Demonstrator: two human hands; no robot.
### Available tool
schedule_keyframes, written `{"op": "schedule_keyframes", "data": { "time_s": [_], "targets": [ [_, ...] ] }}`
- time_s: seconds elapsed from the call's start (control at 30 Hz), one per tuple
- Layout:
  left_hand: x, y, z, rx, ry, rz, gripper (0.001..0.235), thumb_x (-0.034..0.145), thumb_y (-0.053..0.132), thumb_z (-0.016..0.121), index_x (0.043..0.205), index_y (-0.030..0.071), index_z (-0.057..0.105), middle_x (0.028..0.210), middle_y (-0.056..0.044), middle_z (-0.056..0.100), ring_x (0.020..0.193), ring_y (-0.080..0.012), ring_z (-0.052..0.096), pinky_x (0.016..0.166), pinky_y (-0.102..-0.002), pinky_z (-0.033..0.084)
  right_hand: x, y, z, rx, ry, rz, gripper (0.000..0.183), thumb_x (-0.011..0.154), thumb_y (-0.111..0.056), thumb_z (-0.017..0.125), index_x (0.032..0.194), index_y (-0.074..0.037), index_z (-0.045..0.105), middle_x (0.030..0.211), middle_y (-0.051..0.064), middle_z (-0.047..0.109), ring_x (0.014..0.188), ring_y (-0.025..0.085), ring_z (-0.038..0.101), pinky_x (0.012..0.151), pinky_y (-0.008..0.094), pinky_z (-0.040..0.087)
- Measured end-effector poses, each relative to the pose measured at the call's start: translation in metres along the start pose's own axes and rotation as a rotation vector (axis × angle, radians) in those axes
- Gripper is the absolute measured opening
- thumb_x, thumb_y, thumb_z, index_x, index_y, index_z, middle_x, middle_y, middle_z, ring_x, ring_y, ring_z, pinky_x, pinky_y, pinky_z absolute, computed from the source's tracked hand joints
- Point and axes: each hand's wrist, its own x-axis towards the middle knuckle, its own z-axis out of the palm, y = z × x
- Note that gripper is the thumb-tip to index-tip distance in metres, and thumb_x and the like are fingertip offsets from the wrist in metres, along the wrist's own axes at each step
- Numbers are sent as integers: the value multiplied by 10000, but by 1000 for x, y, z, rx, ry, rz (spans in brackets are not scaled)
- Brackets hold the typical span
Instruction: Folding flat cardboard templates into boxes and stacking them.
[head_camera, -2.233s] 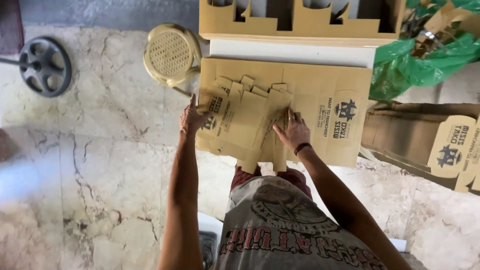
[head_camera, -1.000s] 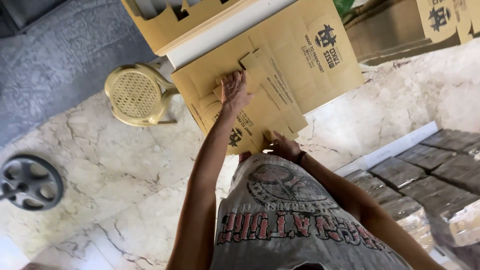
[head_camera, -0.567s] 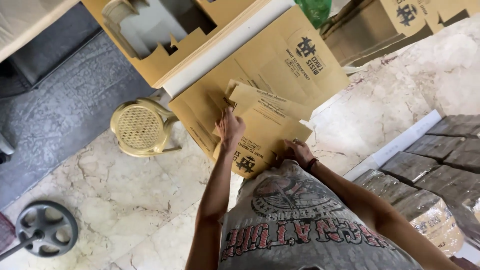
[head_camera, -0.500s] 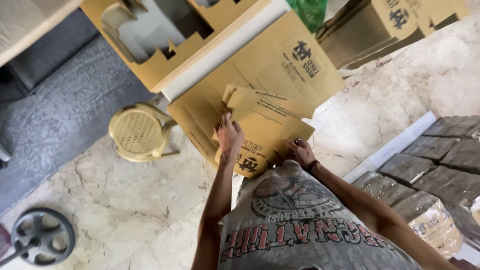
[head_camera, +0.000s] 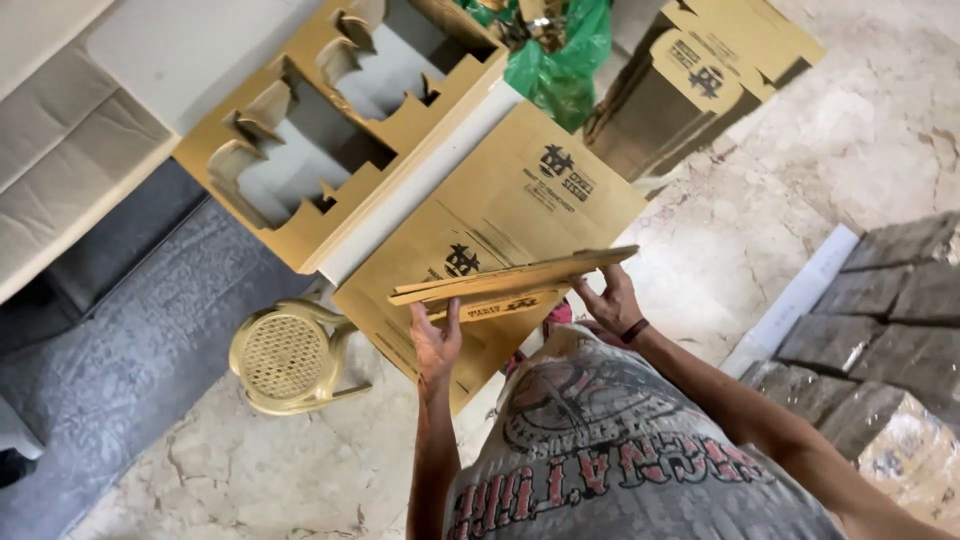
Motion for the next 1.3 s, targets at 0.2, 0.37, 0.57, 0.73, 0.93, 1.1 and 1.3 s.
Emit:
{"op": "schedule_keyframes", "data": {
  "time_s": [0.2, 0.37, 0.57, 0.73, 0.93, 1.1, 1.3],
  "targets": [
    [3, 2, 24, -120, 219, 481, 899, 932, -34, 629, 1640, 132, 100, 1401, -276, 511, 1203, -322, 603, 956, -421, 581, 9, -73, -4, 87, -77, -33, 325, 984, -140, 653, 1242, 44, 581, 1120, 292, 648, 1087, 451, 647, 961, 637, 496],
    [12, 44, -9, 29, -140, -281, 778, 1001, 326, 617, 1488, -119, 206, 1260, -349, 570, 1141, -446, 638, 821, -487, 656, -6, 17, 7, -3, -126, 21, 329, 1002, -162, 633, 1266, 19, 558, 1088, 323, 645, 1025, 556, 626, 867, 673, 518],
    [4, 18, 4, 151, 27, 80, 638, 963, 270, 653, 1506, 20, 432, 1368, -236, 591, 1281, -417, 570, 1056, -510, 481, 22, -78, -5, -234, -197, 54, 254, 977, -206, 621, 1029, 37, 570, 922, 329, 622, 907, 579, 628, 764, 707, 524],
    [8, -30, 9, 394, -282, -532, 892, 981, 637, 484, 1567, -6, 285, 1458, -365, 469, 1352, -533, 464, 1093, -652, 402, 29, -25, 0, -350, -323, 148, 314, 963, -338, 638, 975, -33, 563, 873, 249, 662, 883, 476, 682, 737, 593, 566],
    [92, 49, 44, 482, -537, -638, 718, 1022, 505, 419, 1573, 60, 301, 1534, -339, 403, 1422, -497, 404, 1155, -595, 350, 97, -27, -58, -134, -308, 355, 344, 964, -320, 658, 976, 14, 573, 852, 312, 688, 853, 486, 708, 717, 561, 568],
    [204, 120, 139, 425, -584, -214, 362, 943, 175, 603, 1226, -51, 590, 1222, -305, 620, 1203, -482, 589, 1008, -569, 482, 156, -2, -154, 86, -291, 652, 369, 897, -294, 763, 1034, 8, 601, 847, 243, 747, 698, 309, 752, 614, 412, 612],
    [329, 223, 292, 392, -832, -117, 348, 954, 189, 555, 1213, -36, 614, 1275, -288, 610, 1235, -474, 574, 1016, -579, 478, 214, 69, -265, 236, -108, 836, 313, 941, -140, 697, 1154, 60, 584, 944, 304, 724, 736, 335, 745, 662, 420, 629]
  ]
}}
